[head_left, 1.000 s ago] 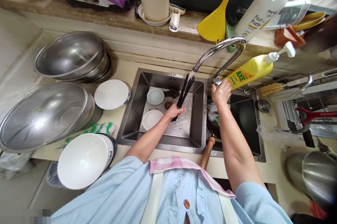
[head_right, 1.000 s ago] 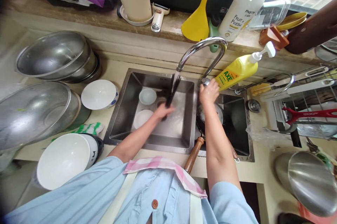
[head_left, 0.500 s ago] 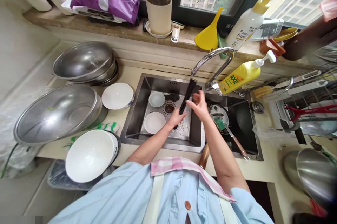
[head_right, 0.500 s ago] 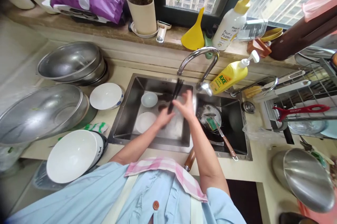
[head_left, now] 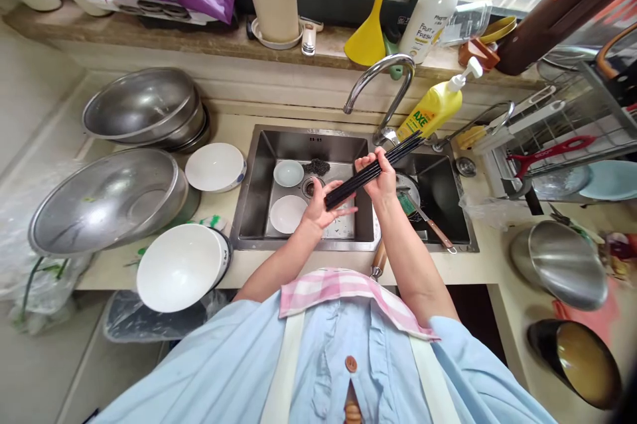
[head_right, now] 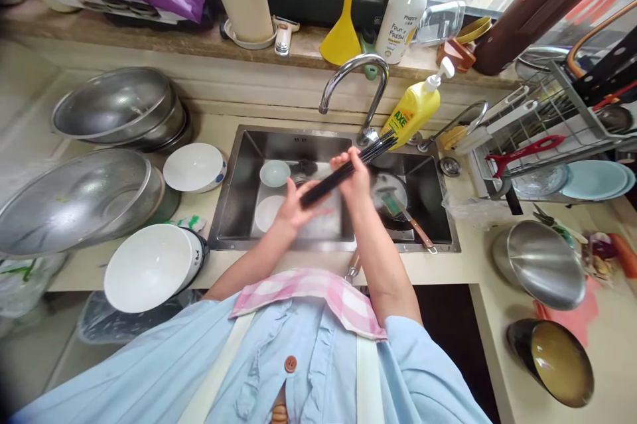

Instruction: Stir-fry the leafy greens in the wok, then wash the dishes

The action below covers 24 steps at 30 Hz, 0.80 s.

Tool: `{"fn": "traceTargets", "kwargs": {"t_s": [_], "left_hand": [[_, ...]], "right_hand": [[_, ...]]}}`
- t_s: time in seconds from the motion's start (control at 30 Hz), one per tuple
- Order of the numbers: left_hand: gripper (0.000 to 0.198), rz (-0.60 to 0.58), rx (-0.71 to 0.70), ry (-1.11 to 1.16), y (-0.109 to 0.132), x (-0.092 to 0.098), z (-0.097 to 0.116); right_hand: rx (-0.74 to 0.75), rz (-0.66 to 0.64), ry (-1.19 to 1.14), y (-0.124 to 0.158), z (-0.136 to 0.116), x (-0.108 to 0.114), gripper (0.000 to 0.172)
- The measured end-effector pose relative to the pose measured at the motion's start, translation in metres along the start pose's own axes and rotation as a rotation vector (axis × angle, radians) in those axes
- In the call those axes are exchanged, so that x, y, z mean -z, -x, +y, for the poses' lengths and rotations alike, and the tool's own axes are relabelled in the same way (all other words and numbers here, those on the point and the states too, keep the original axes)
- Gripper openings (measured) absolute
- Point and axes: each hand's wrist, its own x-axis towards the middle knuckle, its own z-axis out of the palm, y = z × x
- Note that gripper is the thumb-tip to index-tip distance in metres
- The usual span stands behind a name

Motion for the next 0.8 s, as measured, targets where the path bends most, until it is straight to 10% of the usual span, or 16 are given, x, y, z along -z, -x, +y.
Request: {"fn": "traceTargets", "kwargs": {"t_s": [0.13, 0.4, 0.6, 0.8], "left_hand": [[0.058, 0.32, -0.197, 0.332, -0.001, -0.025, -0.005], [0.072, 0.232, -0.207, 0.16, 0.01, -0.015, 0.005], [0.054, -0.128, -0.329, -0.285, 0.01, -0.012, 0.017], [0.057, -0.315, -0.344, -0.261, 0.034, -0.025, 0.052]], "right_hand": [[-0.017, -0.097, 0.151, 0.017, 0.017, -0.013, 0.026], [0.143, -0.227, 0.341, 0.041, 0.029, -0.033, 0.052], [-0.301, -0.321, 0.579, 0.052, 0.03, -0.018, 0.051], [-0.741, -0.547, 0.69, 0.07, 0.004, 0.001, 0.042]]}}
